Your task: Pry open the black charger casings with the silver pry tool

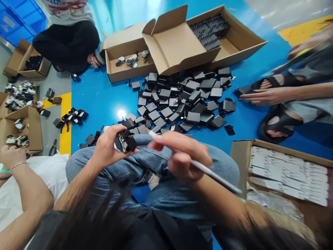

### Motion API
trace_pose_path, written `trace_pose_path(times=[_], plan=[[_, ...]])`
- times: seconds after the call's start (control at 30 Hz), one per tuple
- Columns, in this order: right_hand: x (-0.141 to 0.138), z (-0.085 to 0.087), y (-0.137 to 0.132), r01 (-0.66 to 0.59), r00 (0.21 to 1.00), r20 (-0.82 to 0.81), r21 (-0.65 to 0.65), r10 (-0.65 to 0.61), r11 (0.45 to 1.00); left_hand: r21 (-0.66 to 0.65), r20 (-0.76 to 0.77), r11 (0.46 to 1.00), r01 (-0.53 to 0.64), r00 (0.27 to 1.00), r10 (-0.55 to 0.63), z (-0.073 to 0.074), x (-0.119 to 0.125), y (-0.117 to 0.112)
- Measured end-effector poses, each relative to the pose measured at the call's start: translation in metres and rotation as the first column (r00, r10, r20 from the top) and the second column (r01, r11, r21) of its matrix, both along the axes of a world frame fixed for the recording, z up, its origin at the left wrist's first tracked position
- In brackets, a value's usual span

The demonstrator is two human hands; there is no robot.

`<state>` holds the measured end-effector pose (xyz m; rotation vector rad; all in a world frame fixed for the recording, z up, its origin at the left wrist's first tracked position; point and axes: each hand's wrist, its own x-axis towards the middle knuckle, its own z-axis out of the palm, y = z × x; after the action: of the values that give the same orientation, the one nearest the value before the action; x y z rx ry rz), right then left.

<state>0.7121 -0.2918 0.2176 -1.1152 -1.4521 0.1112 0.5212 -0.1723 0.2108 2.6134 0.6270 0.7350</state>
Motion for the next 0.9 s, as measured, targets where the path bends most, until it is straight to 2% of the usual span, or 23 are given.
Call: trace_pose_path(times=[0.07, 0.17, 0.27, 0.37, 0.5, 0.7, 0.8, 0.9], plan=[[0.004, 0.0, 0.007, -0.016, 0.999, -0.045, -0.074, 0.012, 0.997, -0.037, -0.001, 0.999, 0.004, 1.0, -0.004, 0.002, 0.0, -0.002], [0.002, -0.004, 0.016, -0.15, 0.988, -0.057, -0.182, 0.142, 0.972, -0.076, 0.014, 0.997, 0.02, 1.0, -0.019, 0.004, 0.001, -0.005], [-0.003, -0.013, 0.02, -0.205, 0.979, -0.046, -0.212, 0.2, 0.955, -0.14, 0.0, 0.99, -0.025, 1.0, 0.025, 0.003, 0.0, -0.007], [-0.007, -0.02, 0.022, -0.17, 0.985, -0.028, -0.204, 0.168, 0.964, -0.174, -0.008, 0.983, -0.057, 0.998, 0.056, -0.002, -0.001, -0.009], [-0.013, -0.026, 0.024, -0.148, 0.989, -0.051, -0.162, 0.141, 0.976, -0.111, 0.067, 0.994, -0.017, 0.997, 0.025, -0.011, 0.0, -0.01], [-0.032, -0.038, 0.024, -0.009, 0.991, -0.136, -0.096, -0.004, 0.995, -0.065, 0.122, 0.998, 0.024, 0.992, -0.016, -0.016, 0.003, -0.013], [-0.037, -0.043, 0.024, 0.016, 0.986, -0.16, -0.138, -0.038, 0.99, -0.061, 0.098, 0.998, 0.013, 0.995, -0.007, -0.016, 0.004, -0.011], [-0.035, -0.047, 0.026, 0.01, 0.971, -0.227, -0.284, -0.078, 0.959, -0.056, 0.018, 0.998, 0.005, 1.0, -0.004, -0.016, 0.005, -0.006]])
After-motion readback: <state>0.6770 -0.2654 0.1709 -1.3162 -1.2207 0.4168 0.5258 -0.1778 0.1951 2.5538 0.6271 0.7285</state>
